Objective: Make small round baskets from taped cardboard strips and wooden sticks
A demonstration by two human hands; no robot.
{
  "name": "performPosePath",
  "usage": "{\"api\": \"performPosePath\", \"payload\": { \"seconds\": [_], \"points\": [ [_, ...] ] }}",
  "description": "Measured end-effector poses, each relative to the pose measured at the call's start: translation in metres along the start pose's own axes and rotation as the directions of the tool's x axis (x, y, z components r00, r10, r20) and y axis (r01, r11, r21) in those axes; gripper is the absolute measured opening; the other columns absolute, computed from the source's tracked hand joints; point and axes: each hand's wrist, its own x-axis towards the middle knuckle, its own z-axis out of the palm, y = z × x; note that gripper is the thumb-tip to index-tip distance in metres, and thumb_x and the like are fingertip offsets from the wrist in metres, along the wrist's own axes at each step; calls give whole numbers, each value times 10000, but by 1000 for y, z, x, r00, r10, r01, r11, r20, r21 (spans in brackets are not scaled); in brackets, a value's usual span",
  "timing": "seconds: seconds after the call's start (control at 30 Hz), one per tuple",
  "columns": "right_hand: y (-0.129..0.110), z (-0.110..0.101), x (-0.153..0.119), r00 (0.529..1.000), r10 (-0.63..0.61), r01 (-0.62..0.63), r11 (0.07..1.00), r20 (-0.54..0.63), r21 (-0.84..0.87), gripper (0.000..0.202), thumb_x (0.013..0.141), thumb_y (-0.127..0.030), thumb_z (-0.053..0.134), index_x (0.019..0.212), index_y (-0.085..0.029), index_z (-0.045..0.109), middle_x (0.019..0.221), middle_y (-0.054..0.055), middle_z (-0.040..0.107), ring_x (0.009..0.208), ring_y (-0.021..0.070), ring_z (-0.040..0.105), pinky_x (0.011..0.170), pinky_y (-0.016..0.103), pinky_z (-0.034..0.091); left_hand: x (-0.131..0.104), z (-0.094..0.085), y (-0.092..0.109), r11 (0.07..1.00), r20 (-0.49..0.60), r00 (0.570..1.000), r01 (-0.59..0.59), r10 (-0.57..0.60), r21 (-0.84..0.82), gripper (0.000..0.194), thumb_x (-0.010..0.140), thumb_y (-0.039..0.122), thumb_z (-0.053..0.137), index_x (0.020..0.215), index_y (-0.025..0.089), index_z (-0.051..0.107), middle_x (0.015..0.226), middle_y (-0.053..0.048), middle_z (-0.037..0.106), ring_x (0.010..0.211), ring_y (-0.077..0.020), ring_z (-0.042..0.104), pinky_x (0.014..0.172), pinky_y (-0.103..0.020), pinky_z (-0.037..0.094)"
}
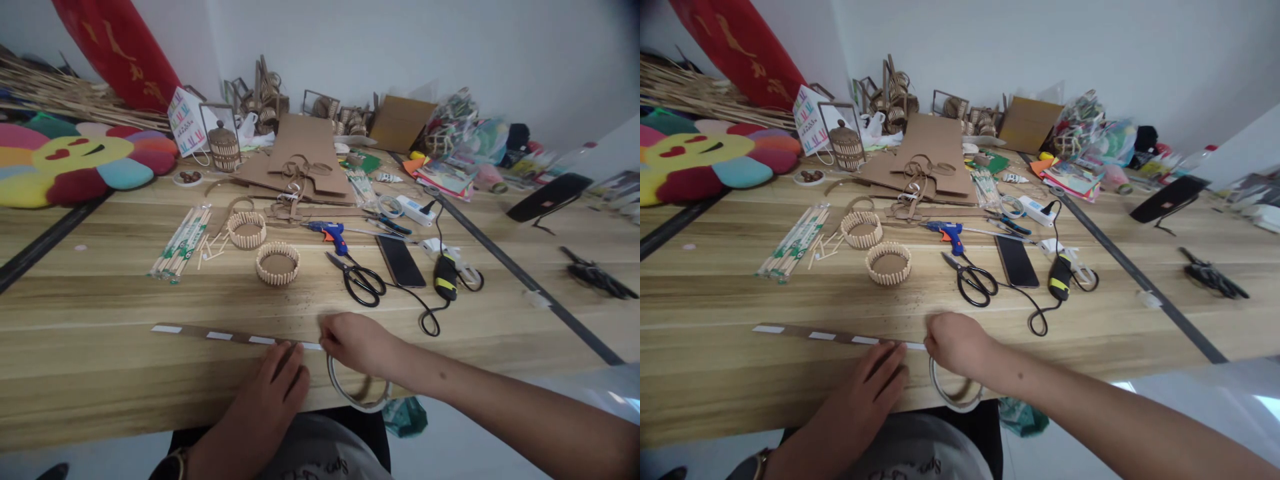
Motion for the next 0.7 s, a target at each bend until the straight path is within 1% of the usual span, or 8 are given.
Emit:
{"api": "performPosePath", "payload": {
  "seconds": [0.1,0.23,0.3,0.37,0.43,0.57,0.63,0.7],
  "points": [
    [-1,2,0,1000,14,-14,1000,-9,-25,225,917,-242,511,889,-164,720,895,113,757,832,237,698,608,278,369,0,2,0,1000,2,1000,-5,5,-2,348,851,82,508,1187,133,581,1333,-165,602,1222,-352,542,1040,-489,378],
    [-6,4,0,999,26,-27,999,-19,-46,230,913,-230,502,937,-156,719,941,144,762,859,272,712,647,299,431,0,2,1,1000,22,1000,-9,9,8,326,880,138,529,1200,123,585,1355,-168,588,1230,-349,534,1057,-495,366],
    [-9,5,-1,999,28,-30,998,-25,-51,225,908,-218,507,959,-146,714,958,162,759,876,299,715,662,321,453,2,-1,1,1000,34,999,-8,8,7,310,898,144,513,1197,131,594,1384,-154,571,1222,-333,535,1053,-489,373],
    [-11,5,-2,999,30,-32,998,-28,-53,218,904,-215,521,980,-134,708,953,178,757,875,325,718,660,342,462,6,-5,0,1000,68,998,-2,2,-7,303,909,131,499,1193,148,604,1407,-132,559,1203,-315,537,1026,-476,398],
    [-12,5,-3,999,30,-31,998,-31,-49,212,902,-210,530,997,-132,702,948,185,756,870,335,719,651,345,460,10,-10,-2,999,105,994,11,-7,-39,270,915,131,511,1158,165,625,1389,-107,583,1161,-305,549,987,-467,425],
    [-6,6,-3,999,4,-5,1000,-33,-18,194,909,-211,521,939,-152,703,934,157,760,854,298,718,632,311,428,27,-22,-9,987,146,989,56,-34,-152,185,918,142,558,1070,182,656,1235,-71,681,1030,-277,583,904,-441,462],
    [-1,4,-5,999,-24,24,1000,-34,1,193,917,-212,516,920,-160,702,929,137,760,847,269,712,627,292,408,41,-28,-15,970,169,982,116,-80,-215,183,927,111,534,1040,184,657,1109,-61,714,985,-260,586,866,-416,470],
    [2,0,-8,998,-52,52,999,-42,15,188,922,-195,512,933,-164,697,931,117,758,846,241,704,628,276,391,56,-35,-23,939,186,971,200,-152,-280,183,936,105,503,998,171,662,1067,-77,706,1013,-262,576,899,-417,449]
  ]
}}
